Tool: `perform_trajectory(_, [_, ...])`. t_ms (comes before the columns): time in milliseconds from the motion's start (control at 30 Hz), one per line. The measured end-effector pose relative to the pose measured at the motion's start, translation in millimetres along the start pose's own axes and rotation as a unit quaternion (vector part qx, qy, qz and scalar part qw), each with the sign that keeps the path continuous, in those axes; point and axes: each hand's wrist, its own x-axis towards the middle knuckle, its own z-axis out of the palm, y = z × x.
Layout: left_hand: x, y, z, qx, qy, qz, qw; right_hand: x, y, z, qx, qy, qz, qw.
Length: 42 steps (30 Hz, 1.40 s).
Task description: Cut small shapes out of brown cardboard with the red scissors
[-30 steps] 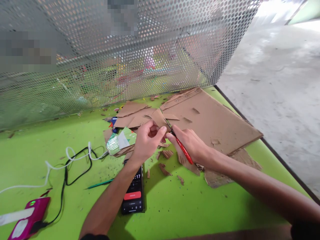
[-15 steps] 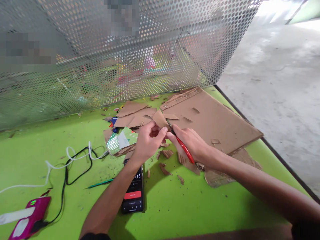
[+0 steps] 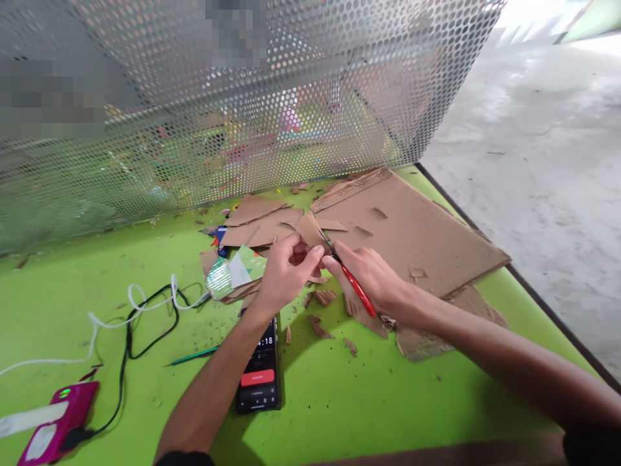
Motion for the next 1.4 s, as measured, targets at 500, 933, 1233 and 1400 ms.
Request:
perform_trajectory(500, [0, 5, 0.4, -0.002, -0.010, -0.004, 1.000, -3, 8, 14, 0.076, 0.045, -0.024, 0.996])
perform_trajectory(933, [2, 5, -1.9, -0.014, -0.014, 0.000, 1.000, -2, -1, -1, 0.075, 0.022, -0.032, 0.996])
perform_trajectory(1233, [4, 7, -10.1, -0.032, 0.025, 0.016, 0.999, -1, 6, -4, 0.096, 0.002, -0.057, 0.994])
perform_trajectory(1400, [5, 5, -14.4, -0.032, 0.019, 0.023, 0.999, 0, 7, -6, 0.143, 0.075, -0.011, 0.987])
